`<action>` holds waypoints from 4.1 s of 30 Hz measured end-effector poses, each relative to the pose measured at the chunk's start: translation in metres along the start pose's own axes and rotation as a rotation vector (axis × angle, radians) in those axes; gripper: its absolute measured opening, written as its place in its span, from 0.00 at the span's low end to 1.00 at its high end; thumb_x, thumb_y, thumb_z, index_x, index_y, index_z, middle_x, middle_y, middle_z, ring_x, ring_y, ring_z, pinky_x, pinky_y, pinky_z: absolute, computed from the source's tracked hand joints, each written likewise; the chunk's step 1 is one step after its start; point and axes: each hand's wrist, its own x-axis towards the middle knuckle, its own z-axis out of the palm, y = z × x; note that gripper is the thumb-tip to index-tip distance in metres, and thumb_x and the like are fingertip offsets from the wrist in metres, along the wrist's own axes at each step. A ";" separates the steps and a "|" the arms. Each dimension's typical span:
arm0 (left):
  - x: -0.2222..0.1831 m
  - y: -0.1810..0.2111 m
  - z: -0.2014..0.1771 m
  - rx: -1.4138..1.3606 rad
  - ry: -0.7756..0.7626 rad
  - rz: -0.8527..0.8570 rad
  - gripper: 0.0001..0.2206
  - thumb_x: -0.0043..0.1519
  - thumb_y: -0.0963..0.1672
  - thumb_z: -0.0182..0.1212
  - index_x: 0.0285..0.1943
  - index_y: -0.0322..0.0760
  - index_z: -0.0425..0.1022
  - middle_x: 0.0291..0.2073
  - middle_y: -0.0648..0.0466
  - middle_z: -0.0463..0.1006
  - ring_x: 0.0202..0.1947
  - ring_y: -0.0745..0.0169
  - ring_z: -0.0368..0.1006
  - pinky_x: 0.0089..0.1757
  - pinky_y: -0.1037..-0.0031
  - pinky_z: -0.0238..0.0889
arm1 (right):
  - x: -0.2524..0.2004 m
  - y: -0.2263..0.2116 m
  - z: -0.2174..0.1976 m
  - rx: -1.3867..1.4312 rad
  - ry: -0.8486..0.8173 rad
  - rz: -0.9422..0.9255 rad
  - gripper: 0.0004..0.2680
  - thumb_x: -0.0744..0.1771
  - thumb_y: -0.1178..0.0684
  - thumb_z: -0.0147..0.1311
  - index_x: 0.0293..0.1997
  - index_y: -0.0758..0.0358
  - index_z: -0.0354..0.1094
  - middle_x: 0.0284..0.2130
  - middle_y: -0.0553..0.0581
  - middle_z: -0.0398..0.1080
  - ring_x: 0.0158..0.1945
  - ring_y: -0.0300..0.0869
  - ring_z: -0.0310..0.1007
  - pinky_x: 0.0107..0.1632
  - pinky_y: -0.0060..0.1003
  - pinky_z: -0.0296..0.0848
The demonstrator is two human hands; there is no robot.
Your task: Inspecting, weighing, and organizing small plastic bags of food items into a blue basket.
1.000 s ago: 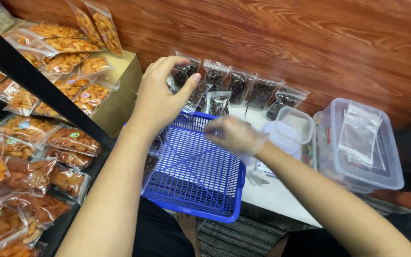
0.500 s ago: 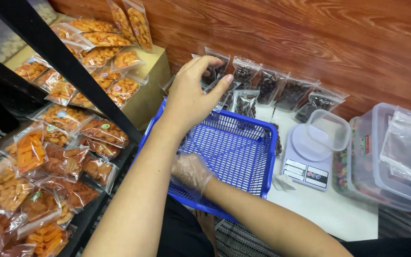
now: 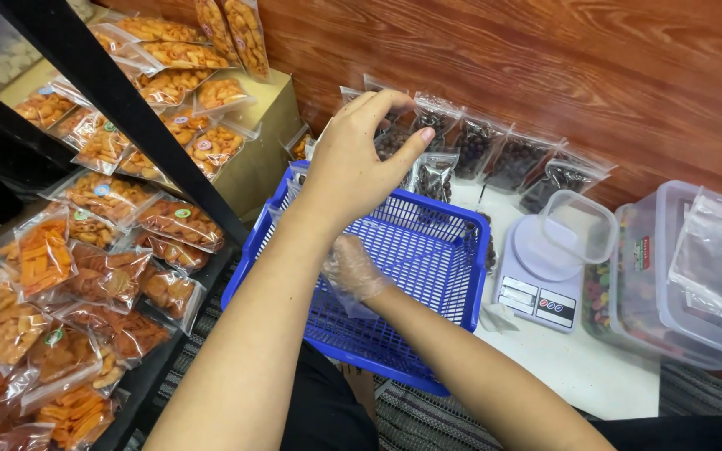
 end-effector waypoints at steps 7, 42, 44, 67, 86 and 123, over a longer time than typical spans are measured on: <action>-0.002 0.005 -0.003 -0.017 -0.006 -0.002 0.13 0.64 0.48 0.65 0.51 0.37 0.76 0.42 0.45 0.80 0.49 0.43 0.78 0.48 0.61 0.74 | 0.000 0.008 0.011 0.121 0.071 -0.020 0.04 0.61 0.61 0.65 0.36 0.59 0.80 0.28 0.52 0.79 0.38 0.42 0.79 0.43 0.42 0.77; -0.003 0.006 -0.008 0.044 -0.099 -0.061 0.13 0.64 0.50 0.59 0.51 0.41 0.74 0.47 0.54 0.78 0.48 0.55 0.73 0.46 0.64 0.67 | -0.010 -0.070 -0.023 -0.190 -0.037 -0.110 0.03 0.64 0.58 0.57 0.36 0.65 0.74 0.26 0.54 0.75 0.28 0.39 0.74 0.34 0.40 0.70; -0.003 0.006 -0.008 0.045 -0.100 -0.055 0.13 0.64 0.50 0.59 0.50 0.41 0.74 0.47 0.54 0.78 0.47 0.55 0.73 0.46 0.64 0.66 | -0.011 -0.060 -0.019 -0.196 -0.032 -0.102 0.03 0.65 0.55 0.58 0.35 0.63 0.72 0.24 0.53 0.75 0.26 0.37 0.74 0.32 0.38 0.69; -0.003 0.000 -0.006 0.006 -0.009 0.010 0.12 0.63 0.46 0.69 0.52 0.39 0.78 0.41 0.46 0.81 0.41 0.45 0.80 0.39 0.62 0.73 | 0.063 -0.107 -0.283 -0.866 -0.148 0.310 0.04 0.64 0.49 0.58 0.31 0.48 0.79 0.20 0.47 0.78 0.31 0.40 0.82 0.40 0.38 0.78; 0.006 0.004 0.017 0.085 -0.245 -0.236 0.15 0.62 0.46 0.66 0.55 0.35 0.78 0.46 0.43 0.81 0.48 0.42 0.80 0.43 0.58 0.72 | 0.077 -0.041 -0.301 -1.238 -0.768 0.546 0.16 0.63 0.46 0.62 0.51 0.64 0.77 0.47 0.64 0.79 0.57 0.54 0.76 0.60 0.48 0.75; -0.029 0.092 0.094 -0.397 -0.567 -0.232 0.16 0.59 0.50 0.66 0.45 0.32 0.78 0.32 0.38 0.83 0.37 0.40 0.81 0.39 0.58 0.76 | -0.083 -0.261 -0.337 0.084 0.016 0.081 0.19 0.61 0.53 0.69 0.57 0.63 0.74 0.45 0.64 0.79 0.45 0.42 0.76 0.43 0.41 0.82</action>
